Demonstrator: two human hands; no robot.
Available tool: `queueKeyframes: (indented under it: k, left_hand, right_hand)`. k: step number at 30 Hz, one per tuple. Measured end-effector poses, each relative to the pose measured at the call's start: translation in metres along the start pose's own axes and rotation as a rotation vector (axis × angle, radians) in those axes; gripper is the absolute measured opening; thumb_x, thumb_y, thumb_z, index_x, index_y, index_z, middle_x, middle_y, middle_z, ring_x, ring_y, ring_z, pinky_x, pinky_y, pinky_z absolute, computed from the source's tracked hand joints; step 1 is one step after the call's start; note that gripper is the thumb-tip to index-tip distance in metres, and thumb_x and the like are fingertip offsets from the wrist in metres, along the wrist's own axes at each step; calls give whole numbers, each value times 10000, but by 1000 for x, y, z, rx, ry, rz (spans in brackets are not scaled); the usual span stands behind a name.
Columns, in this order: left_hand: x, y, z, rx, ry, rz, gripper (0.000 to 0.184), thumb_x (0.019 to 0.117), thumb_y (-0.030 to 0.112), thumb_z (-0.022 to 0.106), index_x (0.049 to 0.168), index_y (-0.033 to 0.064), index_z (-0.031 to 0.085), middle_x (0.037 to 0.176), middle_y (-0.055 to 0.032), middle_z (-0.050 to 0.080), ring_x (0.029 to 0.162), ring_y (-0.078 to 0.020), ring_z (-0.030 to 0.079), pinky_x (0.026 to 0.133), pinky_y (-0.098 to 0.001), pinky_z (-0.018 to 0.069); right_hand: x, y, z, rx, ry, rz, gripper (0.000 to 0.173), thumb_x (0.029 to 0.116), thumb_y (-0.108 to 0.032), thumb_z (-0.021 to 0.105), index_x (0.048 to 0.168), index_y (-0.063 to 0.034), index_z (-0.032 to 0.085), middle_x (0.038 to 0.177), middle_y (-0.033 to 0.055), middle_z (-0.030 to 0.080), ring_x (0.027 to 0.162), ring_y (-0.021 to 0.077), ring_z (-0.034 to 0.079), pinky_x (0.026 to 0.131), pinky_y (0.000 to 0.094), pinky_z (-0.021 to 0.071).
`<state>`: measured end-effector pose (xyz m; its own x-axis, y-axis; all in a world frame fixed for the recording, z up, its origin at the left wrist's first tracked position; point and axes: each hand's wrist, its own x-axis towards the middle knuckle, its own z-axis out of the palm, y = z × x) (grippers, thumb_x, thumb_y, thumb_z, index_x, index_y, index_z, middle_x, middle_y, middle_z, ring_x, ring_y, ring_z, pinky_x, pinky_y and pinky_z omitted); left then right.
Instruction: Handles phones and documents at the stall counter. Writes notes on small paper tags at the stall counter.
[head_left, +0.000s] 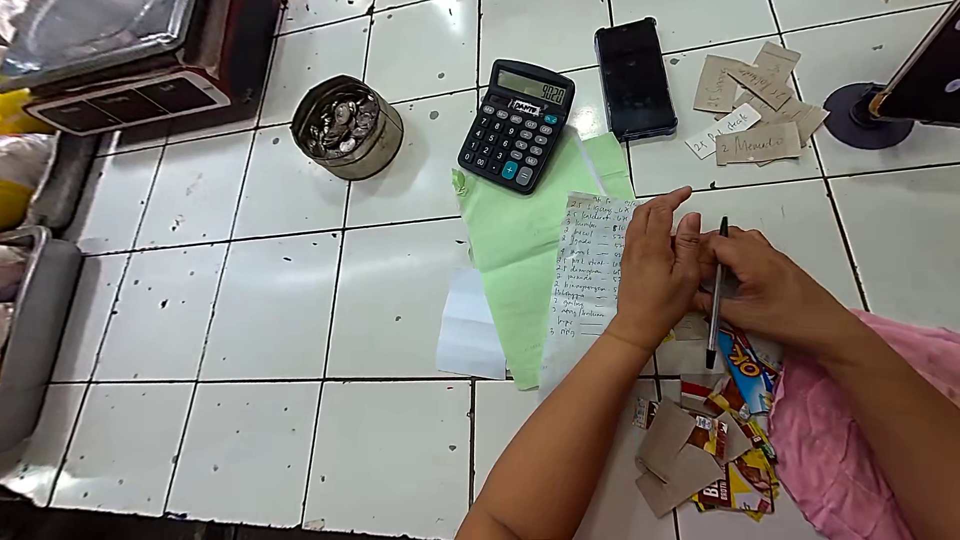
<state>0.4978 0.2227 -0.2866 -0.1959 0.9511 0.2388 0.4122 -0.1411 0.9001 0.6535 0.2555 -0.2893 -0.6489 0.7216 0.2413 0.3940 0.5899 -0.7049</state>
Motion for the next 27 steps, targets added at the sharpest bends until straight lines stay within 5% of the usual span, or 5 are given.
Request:
queueKeyframes:
  k: [3, 6, 9, 12, 27]
  left_hand:
    - [1, 1, -3, -44, -32, -7, 380, 1100, 168, 378, 1370, -5, 581, 1270, -165, 630, 1159, -241, 609, 989, -397, 498]
    - [3, 2, -7, -128, -64, -59, 394, 1112, 187, 346, 1364, 11, 592, 1199, -145, 674, 1073, -211, 641, 939, -391, 518]
    - [3, 2, -6, -107, -80, -65, 329, 1095, 155, 428, 1312, 25, 639, 1140, -121, 691, 1010, -192, 651, 888, -381, 534]
    - [3, 0, -4, -51, -86, -10, 291, 1065, 118, 487, 1258, 32, 687, 1075, -103, 692, 958, -199, 634, 847, -377, 522]
    - [4, 0, -3, -50, -111, -37, 249, 1037, 101, 554, 1225, 63, 713, 1070, -64, 703, 971, -175, 627, 860, -356, 506]
  right_hand:
    - [-4, -2, -7, 107, 31, -136, 330, 911, -377, 728, 784, -141, 535, 823, -20, 647, 809, 44, 568, 761, 240, 437]
    - [-18, -23, -5, 168, -189, -260, 421, 968, -513, 646, 801, -127, 637, 692, -12, 619, 665, 84, 539, 672, 287, 430]
    - [-35, -56, 15, -5, -370, -419, 308, 886, -479, 668, 820, -181, 628, 749, -1, 638, 786, 209, 663, 707, 434, 519]
    - [-42, -69, 28, -142, -407, -517, 136, 963, -285, 596, 850, -211, 611, 879, -26, 708, 954, 192, 689, 792, 381, 511]
    - [-46, -73, 27, -205, -482, -464, 105, 876, -224, 643, 787, -197, 595, 722, 6, 573, 733, 227, 613, 653, 367, 472]
